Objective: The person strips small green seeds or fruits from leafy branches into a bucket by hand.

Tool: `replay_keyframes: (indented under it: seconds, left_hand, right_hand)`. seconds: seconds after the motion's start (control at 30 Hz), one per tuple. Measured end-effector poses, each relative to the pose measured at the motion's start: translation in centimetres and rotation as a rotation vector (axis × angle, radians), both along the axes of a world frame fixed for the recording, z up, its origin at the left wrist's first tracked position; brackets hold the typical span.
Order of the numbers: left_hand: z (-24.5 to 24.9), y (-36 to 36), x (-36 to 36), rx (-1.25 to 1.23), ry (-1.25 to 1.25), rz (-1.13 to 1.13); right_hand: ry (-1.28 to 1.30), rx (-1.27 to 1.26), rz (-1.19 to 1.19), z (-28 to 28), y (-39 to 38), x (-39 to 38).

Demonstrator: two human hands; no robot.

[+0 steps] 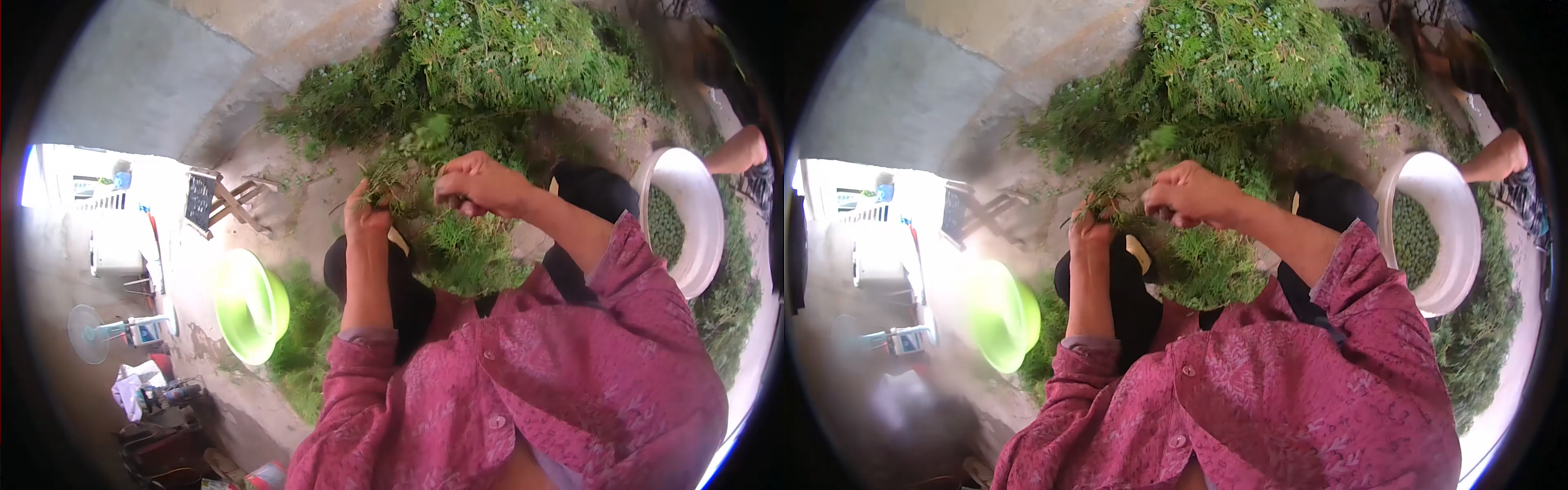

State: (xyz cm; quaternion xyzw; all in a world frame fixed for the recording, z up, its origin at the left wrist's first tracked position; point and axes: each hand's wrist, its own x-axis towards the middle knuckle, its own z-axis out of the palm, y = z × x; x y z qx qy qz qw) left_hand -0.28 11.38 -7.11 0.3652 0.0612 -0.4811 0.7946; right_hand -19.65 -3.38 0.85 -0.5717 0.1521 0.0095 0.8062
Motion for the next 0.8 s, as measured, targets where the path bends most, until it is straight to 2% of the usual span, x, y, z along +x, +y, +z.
replay_keyframes:
  seconds: [0.03,0.1,0.17,0.33,0.43,0.5,0.57,0.63,0.7,0.77,0.8]
  left_hand:
    - [0.3,1.1,-0.5,-0.146,0.065,-0.032]
    - [1.3,2.4,-2.3,-0.072,0.064,0.045]
    - [2.6,3.2,-3.9,-0.190,0.126,-0.038]
    - [4.2,2.9,-8.4,-0.046,0.044,-0.004]
    - [3.9,3.3,-9.1,-0.058,0.002,-0.060]
    - [4.5,3.1,-9.8,-0.105,-0.023,-0.124]
    - [7.0,2.0,-12.2,0.166,-0.097,0.077]
    - [6.7,2.2,-11.8,0.175,-0.159,0.065]
    - [6.5,2.8,-11.3,0.186,-0.216,0.057]
    - [6.5,3.7,-10.8,-0.048,-0.074,-0.092]
    - [7.0,3.5,-11.4,-0.045,-0.076,-0.094]
  right_hand:
    - [-0.006,0.175,-0.034,-0.1,0.3,-1.0]
    - [-0.003,0.218,-0.023,-1.3,0.7,-2.0]
    - [-0.016,0.270,-0.019,-2.3,1.6,-2.9]
    - [-0.122,0.338,-0.153,-3.6,6.0,-5.2]
    - [-0.137,0.283,-0.215,-3.4,8.4,-6.3]
    - [-0.289,0.276,-0.203,-3.7,9.2,-6.5]
    - [-0.321,0.263,-0.227,-3.5,9.3,-6.5]
    - [-0.350,0.250,-0.248,-3.3,9.2,-6.7]
    - [-0.320,0.077,-0.264,-2.9,8.8,-7.0]
    - [-0.287,0.041,-0.237,-2.0,8.6,-7.7]
    - [-0.248,0.001,-0.208,-1.5,8.5,-8.0]
